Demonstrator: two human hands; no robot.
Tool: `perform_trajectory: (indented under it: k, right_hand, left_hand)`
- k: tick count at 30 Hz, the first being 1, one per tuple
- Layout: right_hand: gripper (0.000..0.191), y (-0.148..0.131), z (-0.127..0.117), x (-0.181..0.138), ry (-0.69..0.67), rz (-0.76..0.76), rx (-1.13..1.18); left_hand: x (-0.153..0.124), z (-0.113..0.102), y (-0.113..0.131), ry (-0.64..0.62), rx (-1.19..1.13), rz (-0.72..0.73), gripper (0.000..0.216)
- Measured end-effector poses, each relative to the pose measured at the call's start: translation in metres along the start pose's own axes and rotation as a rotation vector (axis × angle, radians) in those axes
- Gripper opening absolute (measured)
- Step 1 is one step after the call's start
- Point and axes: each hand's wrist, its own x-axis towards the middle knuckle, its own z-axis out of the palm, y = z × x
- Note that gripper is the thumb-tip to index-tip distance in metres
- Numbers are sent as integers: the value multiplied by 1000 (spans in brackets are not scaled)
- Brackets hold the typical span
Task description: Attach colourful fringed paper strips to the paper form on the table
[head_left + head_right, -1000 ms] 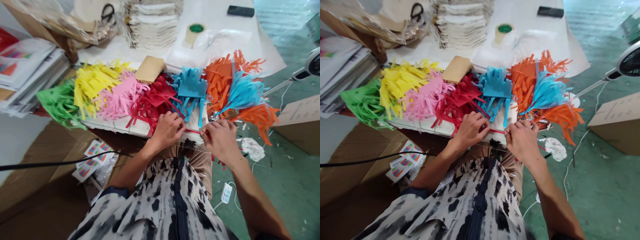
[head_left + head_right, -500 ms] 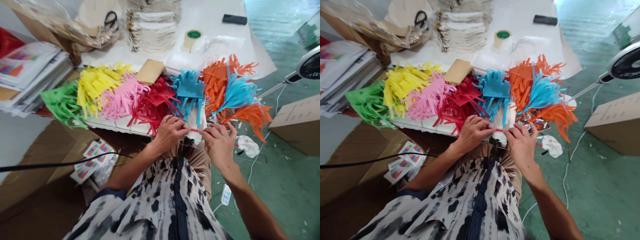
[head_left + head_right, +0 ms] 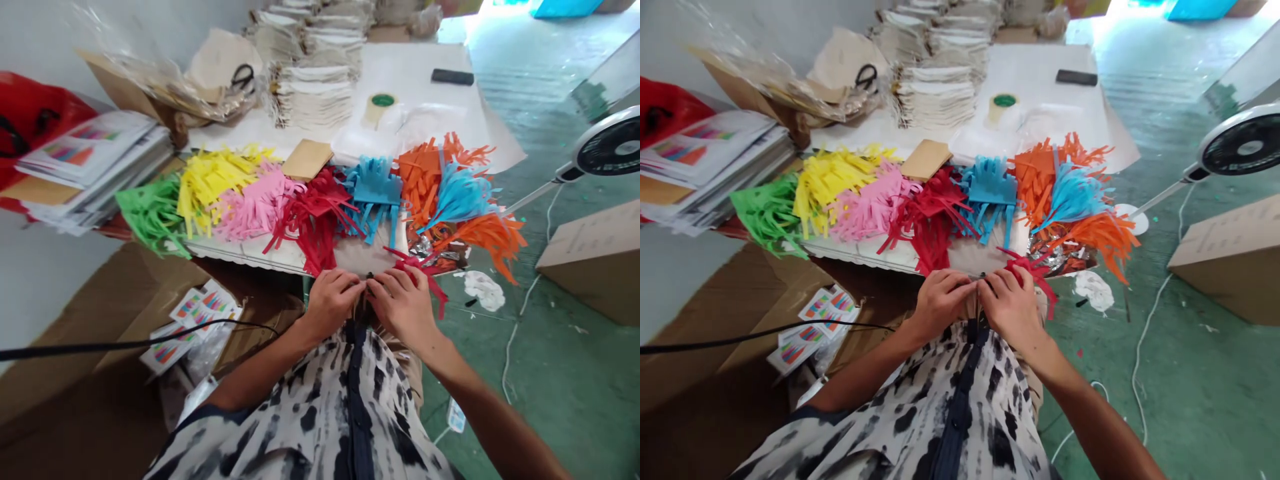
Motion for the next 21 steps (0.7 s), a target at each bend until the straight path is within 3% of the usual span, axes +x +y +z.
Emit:
perform_trajectory:
  k: [4, 6, 10, 12, 15, 18, 21]
  right_hand:
    - [27, -2, -1, -5, 120, -10, -26]
    - [30, 2, -7, -3, 188, -19, -63]
    - [17, 11, -29, 8, 364, 48, -155]
    - [9, 13, -42, 14, 433, 103, -165]
    - [12, 13, -59, 20, 454, 80, -176]
    - [18, 9, -73, 27, 443, 54, -114]
    - [10, 6, -80, 35, 412, 151, 136]
  left_hand:
    - [1, -7, 8, 54, -66, -20, 21]
    - [9, -15, 15, 63, -193, -109, 22]
    - [35, -37, 26, 26, -776, -473, 28]
    - [47, -47, 27, -69, -1100, -660, 32]
    - [58, -54, 25, -218, -1446, -838, 38]
    - [62, -55, 23, -252, -1614, -868, 35]
    - [66, -55, 24, -230, -1597, -787, 31]
